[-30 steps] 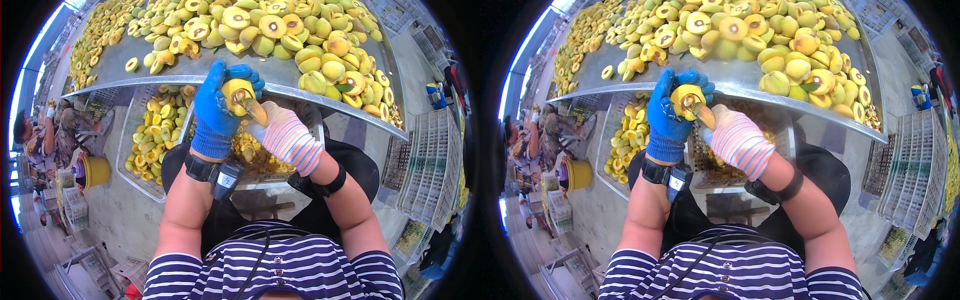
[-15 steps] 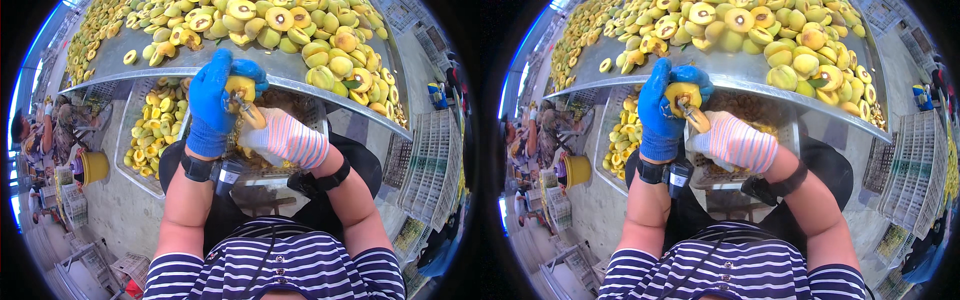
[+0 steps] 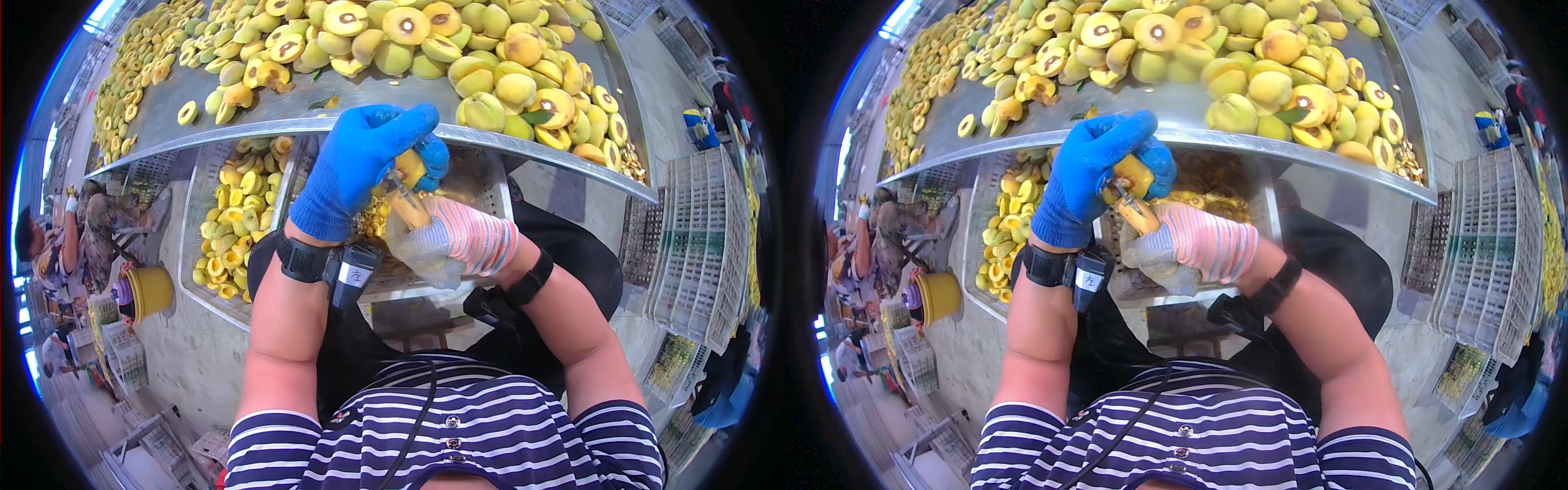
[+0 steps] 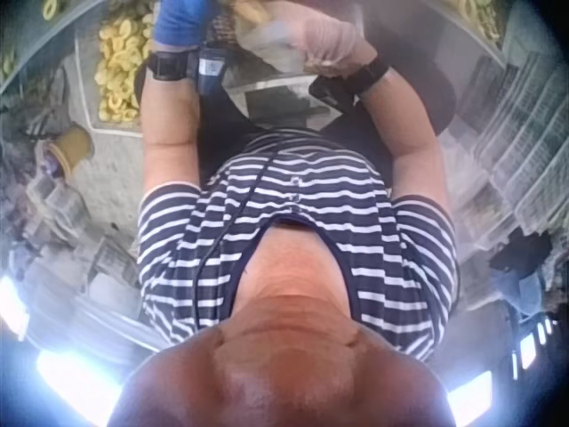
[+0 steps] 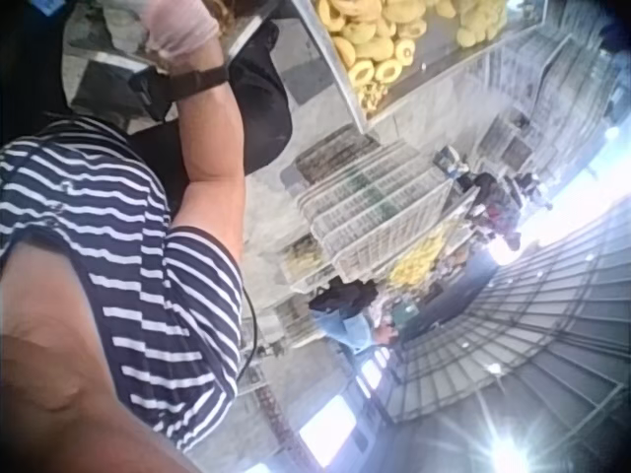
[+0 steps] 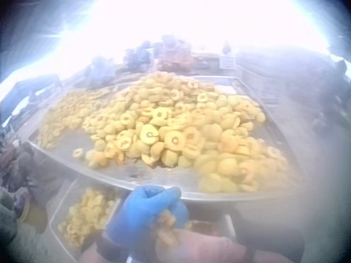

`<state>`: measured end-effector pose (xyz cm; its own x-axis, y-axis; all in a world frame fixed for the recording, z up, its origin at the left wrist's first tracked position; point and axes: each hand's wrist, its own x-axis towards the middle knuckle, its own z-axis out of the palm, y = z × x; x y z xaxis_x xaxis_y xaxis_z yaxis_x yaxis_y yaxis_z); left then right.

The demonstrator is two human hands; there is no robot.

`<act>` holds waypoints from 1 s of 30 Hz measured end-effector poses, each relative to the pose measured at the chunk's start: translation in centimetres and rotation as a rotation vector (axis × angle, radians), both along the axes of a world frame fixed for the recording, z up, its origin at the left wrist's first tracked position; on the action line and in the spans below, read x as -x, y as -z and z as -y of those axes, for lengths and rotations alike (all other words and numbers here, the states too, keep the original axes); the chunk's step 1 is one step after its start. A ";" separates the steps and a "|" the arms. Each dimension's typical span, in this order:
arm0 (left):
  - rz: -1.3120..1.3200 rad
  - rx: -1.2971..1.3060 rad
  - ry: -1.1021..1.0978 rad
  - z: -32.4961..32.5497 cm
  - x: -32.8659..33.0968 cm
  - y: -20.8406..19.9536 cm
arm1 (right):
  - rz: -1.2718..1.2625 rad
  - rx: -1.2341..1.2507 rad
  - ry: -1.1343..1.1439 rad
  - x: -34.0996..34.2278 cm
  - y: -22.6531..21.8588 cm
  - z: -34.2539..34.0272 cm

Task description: The person pits halved yellow fruit using a handheld metal tool, scooping out the center and placing the pitted fruit into a basket before moving new fruit from a large table into the work area.

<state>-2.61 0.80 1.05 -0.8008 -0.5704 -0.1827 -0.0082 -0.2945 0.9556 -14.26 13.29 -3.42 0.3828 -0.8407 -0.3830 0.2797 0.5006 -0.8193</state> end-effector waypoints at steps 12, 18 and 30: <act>-0.364 -0.041 -0.328 -0.8 -1.6 0.0 | 0.005 0.122 -0.231 2.6 -1.1 -1.5; 0.448 0.736 -0.698 4.2 -9.4 -1.3 | -1.323 0.330 -0.243 3.1 0.6 -3.2; 0.520 1.485 0.019 1.9 11.8 3.7 | -1.411 0.317 -0.202 5.5 -0.9 -4.1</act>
